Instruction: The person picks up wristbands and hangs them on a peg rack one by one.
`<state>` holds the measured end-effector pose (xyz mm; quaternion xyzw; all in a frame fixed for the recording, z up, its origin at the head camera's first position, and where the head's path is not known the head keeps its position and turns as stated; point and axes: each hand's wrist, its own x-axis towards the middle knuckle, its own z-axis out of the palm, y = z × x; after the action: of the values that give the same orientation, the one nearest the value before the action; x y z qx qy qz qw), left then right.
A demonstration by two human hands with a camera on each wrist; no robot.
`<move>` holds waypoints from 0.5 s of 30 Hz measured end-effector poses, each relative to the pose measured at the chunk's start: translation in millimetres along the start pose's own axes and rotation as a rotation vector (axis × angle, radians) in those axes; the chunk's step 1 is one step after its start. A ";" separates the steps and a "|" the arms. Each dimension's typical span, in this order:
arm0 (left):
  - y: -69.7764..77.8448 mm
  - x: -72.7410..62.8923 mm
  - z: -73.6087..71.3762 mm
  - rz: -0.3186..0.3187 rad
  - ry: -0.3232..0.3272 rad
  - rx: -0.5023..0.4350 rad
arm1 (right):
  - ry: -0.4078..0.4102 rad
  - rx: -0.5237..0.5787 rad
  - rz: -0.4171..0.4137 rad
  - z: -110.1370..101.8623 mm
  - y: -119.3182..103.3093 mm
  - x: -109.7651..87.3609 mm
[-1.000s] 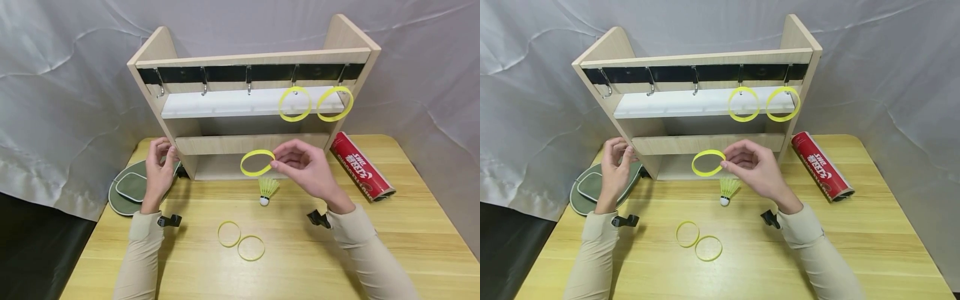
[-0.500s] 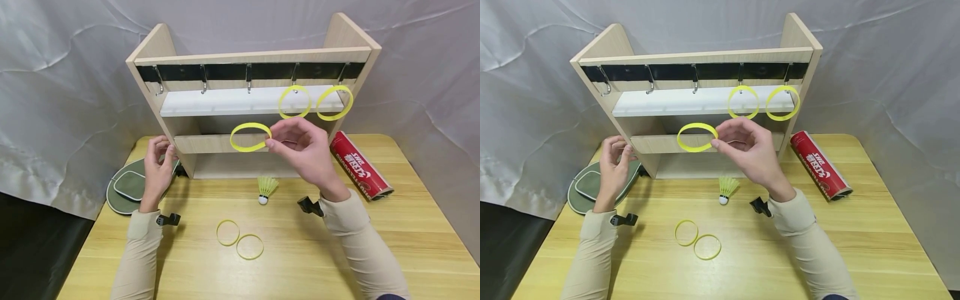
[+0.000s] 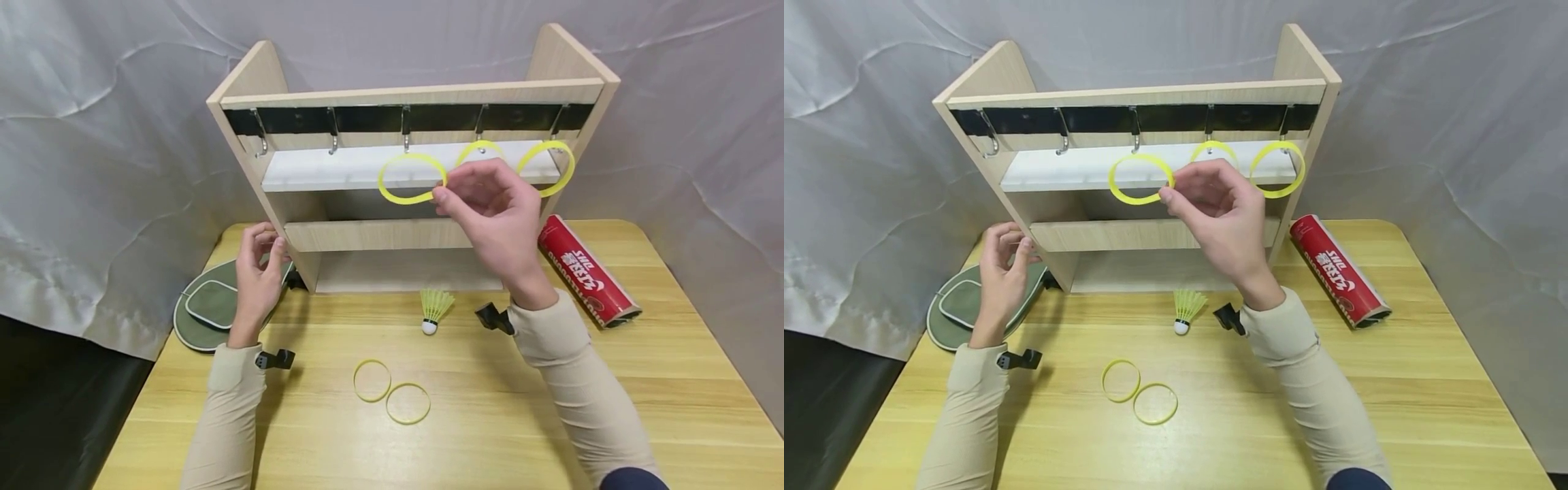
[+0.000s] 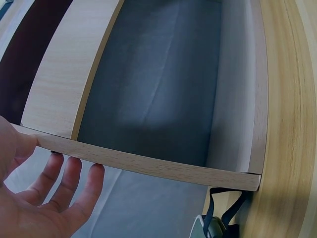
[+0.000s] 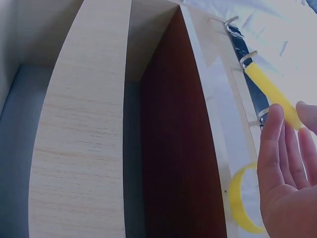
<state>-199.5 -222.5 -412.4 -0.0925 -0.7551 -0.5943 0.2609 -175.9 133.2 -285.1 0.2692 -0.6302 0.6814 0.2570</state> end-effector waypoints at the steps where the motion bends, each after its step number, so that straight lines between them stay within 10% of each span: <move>1: 0.1 -0.1 -0.1 -0.001 0.001 0.000 | 0.005 -0.003 -0.002 0.9 0.2 1.1; 15: -0.4 -0.4 -0.4 0.004 0.001 0.002 | 0.019 -0.009 -0.041 7.2 -5.7 6.6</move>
<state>-199.2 -222.9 -412.9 -0.0934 -0.7553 -0.5932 0.2625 -176.4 126.5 -276.0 0.2743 -0.6252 0.6757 0.2780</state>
